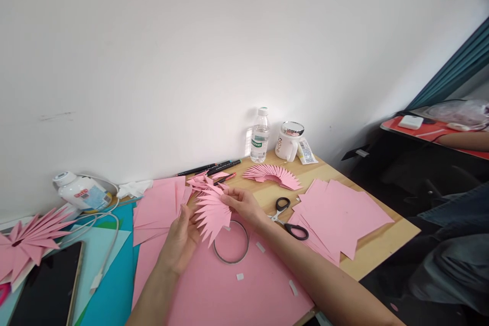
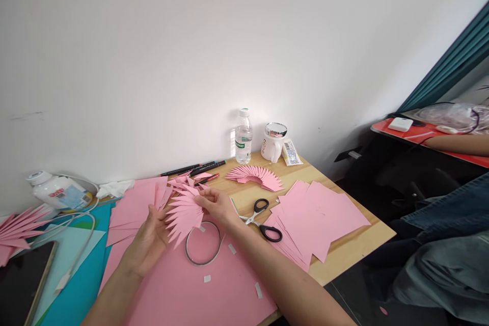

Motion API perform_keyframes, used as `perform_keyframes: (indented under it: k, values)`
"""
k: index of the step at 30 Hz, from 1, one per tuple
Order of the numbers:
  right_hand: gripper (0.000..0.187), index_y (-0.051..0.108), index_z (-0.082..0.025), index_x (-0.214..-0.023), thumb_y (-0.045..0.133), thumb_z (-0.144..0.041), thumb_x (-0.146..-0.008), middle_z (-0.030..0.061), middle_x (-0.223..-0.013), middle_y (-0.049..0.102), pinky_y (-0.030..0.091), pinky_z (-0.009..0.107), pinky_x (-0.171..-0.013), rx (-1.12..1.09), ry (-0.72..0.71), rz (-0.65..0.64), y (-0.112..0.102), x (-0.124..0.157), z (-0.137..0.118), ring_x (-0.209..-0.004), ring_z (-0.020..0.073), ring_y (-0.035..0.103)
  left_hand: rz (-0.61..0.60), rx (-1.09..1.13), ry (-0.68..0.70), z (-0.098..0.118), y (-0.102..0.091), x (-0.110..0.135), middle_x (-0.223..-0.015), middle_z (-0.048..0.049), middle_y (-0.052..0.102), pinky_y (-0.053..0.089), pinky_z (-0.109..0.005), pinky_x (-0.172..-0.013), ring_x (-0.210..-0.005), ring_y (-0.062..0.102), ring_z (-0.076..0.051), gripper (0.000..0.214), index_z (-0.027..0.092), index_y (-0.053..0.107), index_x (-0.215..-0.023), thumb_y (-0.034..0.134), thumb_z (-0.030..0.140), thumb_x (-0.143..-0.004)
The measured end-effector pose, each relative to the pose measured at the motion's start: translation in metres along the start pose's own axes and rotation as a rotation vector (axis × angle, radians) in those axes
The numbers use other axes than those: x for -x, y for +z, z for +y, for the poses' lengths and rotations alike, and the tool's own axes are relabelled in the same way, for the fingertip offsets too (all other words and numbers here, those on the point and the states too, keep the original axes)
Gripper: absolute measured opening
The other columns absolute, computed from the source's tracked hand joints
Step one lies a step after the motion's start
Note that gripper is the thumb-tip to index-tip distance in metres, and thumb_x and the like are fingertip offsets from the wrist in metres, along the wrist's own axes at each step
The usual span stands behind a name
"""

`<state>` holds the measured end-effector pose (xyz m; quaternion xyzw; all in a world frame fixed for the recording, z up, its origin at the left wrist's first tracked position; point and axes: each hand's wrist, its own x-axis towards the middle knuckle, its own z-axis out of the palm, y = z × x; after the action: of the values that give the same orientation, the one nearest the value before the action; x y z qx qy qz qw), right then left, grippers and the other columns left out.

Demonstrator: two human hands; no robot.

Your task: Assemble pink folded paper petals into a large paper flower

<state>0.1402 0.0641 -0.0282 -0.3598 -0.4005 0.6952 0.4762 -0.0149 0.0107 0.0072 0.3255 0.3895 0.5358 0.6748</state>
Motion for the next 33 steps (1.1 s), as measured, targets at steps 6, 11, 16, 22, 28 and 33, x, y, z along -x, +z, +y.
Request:
perform_keyframes:
  k: [6,11,16,22,28,33]
  values:
    - [0.04,0.061,-0.013,-0.074,0.077,-0.045,-0.057,-0.0018,-0.064,0.06,0.04,0.022,-0.054,0.141,-0.045,-0.017,-0.002,0.0,0.006,-0.055,0.0079,0.05,0.074,-0.112,-0.014,-0.006,0.0,0.0,-0.081,-0.0097,0.072,0.051,-0.031,-0.07,-0.08,0.066,-0.024,0.035,0.012,0.071,-0.083,0.081,0.032,-0.057]
    - [0.042,0.06,-0.014,-0.075,0.075,-0.05,-0.058,-0.0014,-0.067,0.06,0.042,0.023,-0.057,0.152,-0.053,-0.016,-0.001,-0.001,0.009,-0.06,0.0095,0.053,0.183,-0.093,-0.001,-0.009,0.0,-0.001,-0.072,-0.0057,0.071,0.05,-0.027,-0.058,-0.071,0.066,-0.022,0.034,0.013,0.072,-0.078,0.084,0.026,-0.049]
    - [0.043,0.061,-0.014,-0.073,0.074,-0.052,-0.059,-0.001,-0.068,0.061,0.045,0.025,-0.061,0.092,0.017,-0.116,-0.002,0.002,0.006,-0.061,0.01,0.056,0.233,-0.092,-0.025,-0.009,-0.003,0.0,-0.074,-0.0055,0.071,0.052,-0.029,-0.063,-0.077,0.066,-0.024,0.034,0.013,0.071,-0.076,0.085,0.027,-0.047]
    - [0.041,0.063,-0.014,-0.08,0.084,-0.032,-0.05,-0.0005,-0.071,0.065,0.047,0.025,-0.062,-0.122,0.127,-0.153,0.0,0.005,-0.004,-0.063,0.0104,0.059,0.203,0.037,0.011,-0.005,-0.004,-0.003,-0.092,-0.0113,0.071,0.05,-0.038,-0.082,-0.096,0.063,-0.029,0.052,0.014,0.07,-0.09,0.076,0.053,-0.055]
    - [0.033,0.063,-0.013,-0.077,0.081,-0.032,-0.057,0.0023,-0.076,0.067,0.049,0.027,-0.074,-0.371,0.031,-0.085,0.0,0.003,-0.005,-0.072,0.0128,0.062,-0.089,0.046,0.173,-0.007,-0.003,-0.002,-0.117,-0.0141,0.063,0.039,-0.049,-0.098,-0.116,0.051,-0.036,0.071,0.018,0.066,-0.105,0.073,0.062,-0.05]
    - [0.036,0.064,-0.014,-0.077,0.084,-0.03,-0.051,0.002,-0.073,0.067,0.049,0.032,-0.077,-0.29,0.006,-0.056,0.002,0.002,0.001,-0.074,0.0158,0.063,-0.087,-0.174,0.171,-0.015,0.001,0.002,-0.113,-0.01,0.065,0.038,-0.045,-0.101,-0.118,0.049,-0.03,0.022,0.017,0.07,-0.09,0.069,0.032,-0.073]
